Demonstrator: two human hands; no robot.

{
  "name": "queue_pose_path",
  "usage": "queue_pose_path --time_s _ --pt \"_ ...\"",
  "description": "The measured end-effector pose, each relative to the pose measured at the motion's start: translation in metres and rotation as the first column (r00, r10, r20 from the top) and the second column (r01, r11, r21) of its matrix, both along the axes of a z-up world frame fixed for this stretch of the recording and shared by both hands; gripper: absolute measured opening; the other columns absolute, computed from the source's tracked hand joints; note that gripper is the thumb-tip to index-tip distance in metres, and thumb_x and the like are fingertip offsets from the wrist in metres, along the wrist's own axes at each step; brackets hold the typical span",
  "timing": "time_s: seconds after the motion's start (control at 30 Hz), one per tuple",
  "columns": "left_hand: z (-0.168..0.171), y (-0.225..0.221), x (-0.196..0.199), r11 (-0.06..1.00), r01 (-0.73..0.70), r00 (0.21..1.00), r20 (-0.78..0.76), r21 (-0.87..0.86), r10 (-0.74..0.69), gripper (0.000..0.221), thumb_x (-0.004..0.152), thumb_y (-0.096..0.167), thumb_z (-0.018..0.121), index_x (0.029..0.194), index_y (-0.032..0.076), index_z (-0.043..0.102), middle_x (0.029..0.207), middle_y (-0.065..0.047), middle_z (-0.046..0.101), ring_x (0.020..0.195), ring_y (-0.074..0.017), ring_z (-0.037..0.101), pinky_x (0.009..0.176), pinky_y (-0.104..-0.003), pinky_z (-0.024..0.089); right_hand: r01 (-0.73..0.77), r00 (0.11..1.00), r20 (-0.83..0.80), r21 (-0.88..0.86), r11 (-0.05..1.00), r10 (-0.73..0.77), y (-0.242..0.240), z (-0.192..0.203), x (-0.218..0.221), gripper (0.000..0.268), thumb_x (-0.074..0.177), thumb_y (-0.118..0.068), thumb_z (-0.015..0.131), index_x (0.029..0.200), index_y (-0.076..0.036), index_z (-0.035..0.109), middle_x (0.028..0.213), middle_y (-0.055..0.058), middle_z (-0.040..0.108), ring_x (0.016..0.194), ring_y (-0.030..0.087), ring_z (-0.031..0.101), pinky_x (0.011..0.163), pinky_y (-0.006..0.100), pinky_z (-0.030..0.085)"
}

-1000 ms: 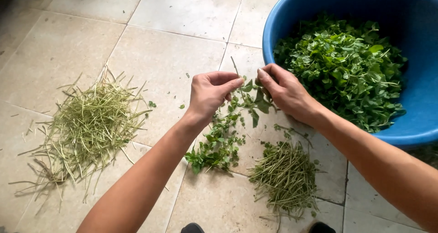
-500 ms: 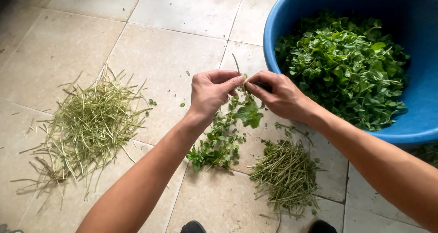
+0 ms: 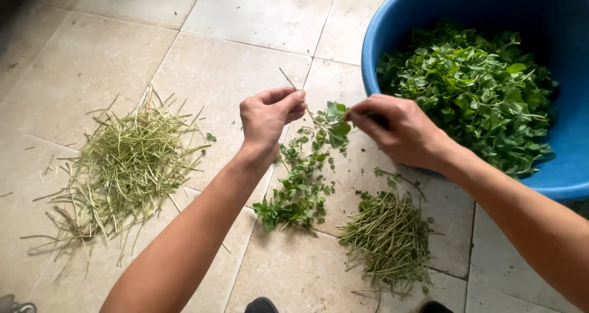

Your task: Preparing fruit drinks, toasting bread for sandwiches, serving a customer, slicing a whole pineapple, and sorting leafy herbs.

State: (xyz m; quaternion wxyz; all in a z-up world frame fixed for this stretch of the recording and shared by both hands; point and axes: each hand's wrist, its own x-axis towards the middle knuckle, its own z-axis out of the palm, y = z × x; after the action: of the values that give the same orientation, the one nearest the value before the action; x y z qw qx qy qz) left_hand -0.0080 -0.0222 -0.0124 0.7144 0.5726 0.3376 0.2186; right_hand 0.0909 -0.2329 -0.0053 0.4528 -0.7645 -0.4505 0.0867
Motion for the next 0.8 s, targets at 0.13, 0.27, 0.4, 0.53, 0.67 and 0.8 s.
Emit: queue_pose_path --time_s 0.13,0.27,0.4,0.53,0.67,0.8 --pt "0.005 -0.003 0.001 0.998 0.022 1.0 0.021 -0.064 -0.021 0.035 0.075 0.006 0.088 0.101 -0.011 0.072 0.082 -0.019 0.076 0.068 -0.0251 0.078 0.067 -0.034 0.07 -0.098 0.962 0.25 -0.063 0.993 0.111 0.001 -0.011 -0.006 0.011 0.092 -0.007 0.07 0.102 -0.005 0.074 0.076 0.015 0.063 0.065 0.034 0.066 0.058 0.043 0.053" --pt "0.003 -0.004 0.003 0.993 0.028 0.999 0.044 -0.115 -0.023 0.034 0.076 0.006 0.087 0.101 -0.011 0.072 0.083 -0.018 0.076 0.07 -0.0262 0.078 0.069 -0.035 0.069 -0.063 0.973 0.214 -0.121 0.991 0.088 0.002 -0.023 -0.004 0.016 0.099 -0.021 0.068 0.11 -0.012 0.075 0.077 0.01 0.061 0.066 0.032 0.065 0.06 0.041 0.054" --pt "-0.002 -0.005 0.005 0.988 0.015 0.993 0.115 -0.154 0.003 0.026 0.076 0.005 0.087 0.095 -0.007 0.074 0.079 -0.018 0.076 0.069 -0.0268 0.079 0.071 -0.037 0.069 -0.01 0.992 0.124 -0.146 0.989 0.028 0.005 -0.04 0.004 0.015 0.097 -0.023 0.069 0.109 -0.015 0.072 0.081 0.008 0.065 0.077 0.032 0.071 0.068 0.042 0.057" --pt "0.005 -0.008 0.003 0.994 -0.022 0.978 0.204 -0.106 0.043 0.027 0.077 0.007 0.089 0.094 -0.005 0.072 0.08 -0.017 0.075 0.071 -0.0273 0.079 0.071 -0.038 0.07 0.23 0.951 -0.115 -0.35 0.908 -0.286 -0.004 -0.04 0.015 0.026 0.1 -0.033 0.062 0.121 -0.018 0.067 0.1 0.019 0.072 0.1 0.04 0.071 0.085 0.052 0.055" --pt "0.005 -0.008 0.002 0.999 -0.024 0.973 0.227 -0.025 0.029 0.025 0.08 0.008 0.088 0.093 -0.005 0.071 0.082 -0.017 0.076 0.072 -0.0265 0.079 0.071 -0.038 0.07 0.271 0.934 -0.178 -0.218 0.938 -0.311 -0.005 -0.035 0.018 0.031 0.106 -0.044 0.057 0.109 -0.015 0.068 0.09 0.016 0.071 0.088 0.035 0.07 0.078 0.048 0.053" --pt "-0.003 -0.016 0.004 1.0 0.004 0.977 0.214 -0.015 -0.001 0.023 0.082 0.008 0.086 0.093 -0.004 0.071 0.082 -0.018 0.076 0.072 -0.0251 0.079 0.07 -0.036 0.07 0.228 0.969 0.101 -0.008 0.974 -0.226 0.007 -0.019 0.002 0.015 0.103 -0.028 0.067 0.109 -0.015 0.072 0.078 0.01 0.069 0.073 0.028 0.069 0.065 0.04 0.053"
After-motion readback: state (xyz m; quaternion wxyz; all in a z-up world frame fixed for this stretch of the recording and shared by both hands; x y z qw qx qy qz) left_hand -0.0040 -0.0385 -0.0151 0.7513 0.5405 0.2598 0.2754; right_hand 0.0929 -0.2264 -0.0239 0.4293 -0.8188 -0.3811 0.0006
